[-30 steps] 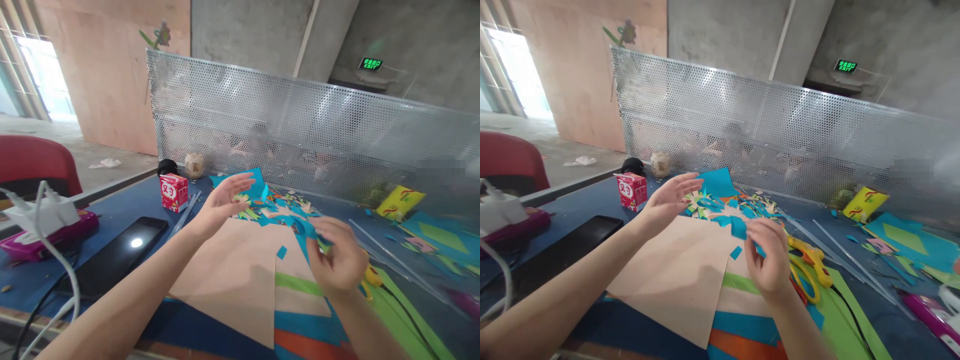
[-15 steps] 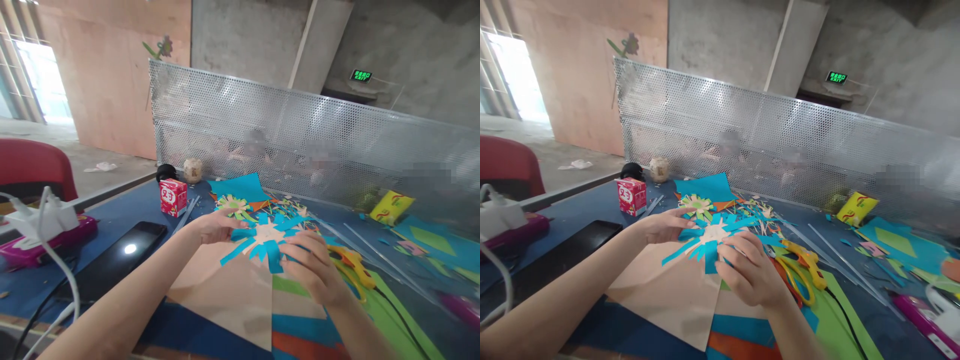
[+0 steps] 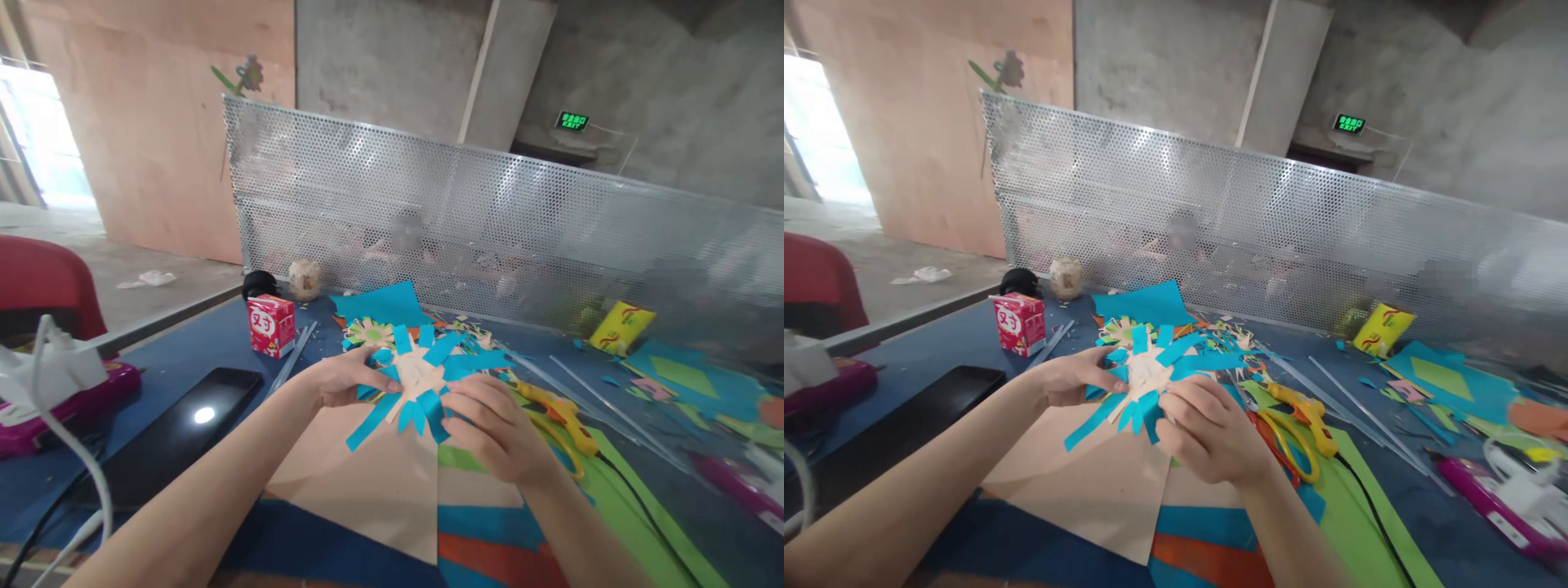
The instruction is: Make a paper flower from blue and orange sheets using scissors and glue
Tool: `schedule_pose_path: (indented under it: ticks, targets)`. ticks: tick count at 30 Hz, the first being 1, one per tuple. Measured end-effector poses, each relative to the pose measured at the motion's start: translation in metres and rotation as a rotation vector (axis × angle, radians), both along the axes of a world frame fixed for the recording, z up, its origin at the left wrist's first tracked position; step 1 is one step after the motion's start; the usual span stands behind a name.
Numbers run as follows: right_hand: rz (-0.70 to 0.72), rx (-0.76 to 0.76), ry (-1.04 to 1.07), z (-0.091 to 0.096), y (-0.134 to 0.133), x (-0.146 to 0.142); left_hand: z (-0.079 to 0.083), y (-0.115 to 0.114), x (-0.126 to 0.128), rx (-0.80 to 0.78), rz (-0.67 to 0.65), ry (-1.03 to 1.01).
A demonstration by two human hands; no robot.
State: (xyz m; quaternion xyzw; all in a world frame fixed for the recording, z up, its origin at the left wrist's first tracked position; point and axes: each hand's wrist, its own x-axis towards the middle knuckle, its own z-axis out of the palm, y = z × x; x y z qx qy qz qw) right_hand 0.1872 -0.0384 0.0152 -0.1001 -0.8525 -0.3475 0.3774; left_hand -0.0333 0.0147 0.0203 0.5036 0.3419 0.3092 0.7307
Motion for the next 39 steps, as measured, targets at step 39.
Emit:
schedule_pose_path:
  ticks: [39]
  targets:
    - [-0.077,0.031,-0.027,-0.007,0.012,0.002,0.002,0.008,0.002,0.451,0.623,0.210]
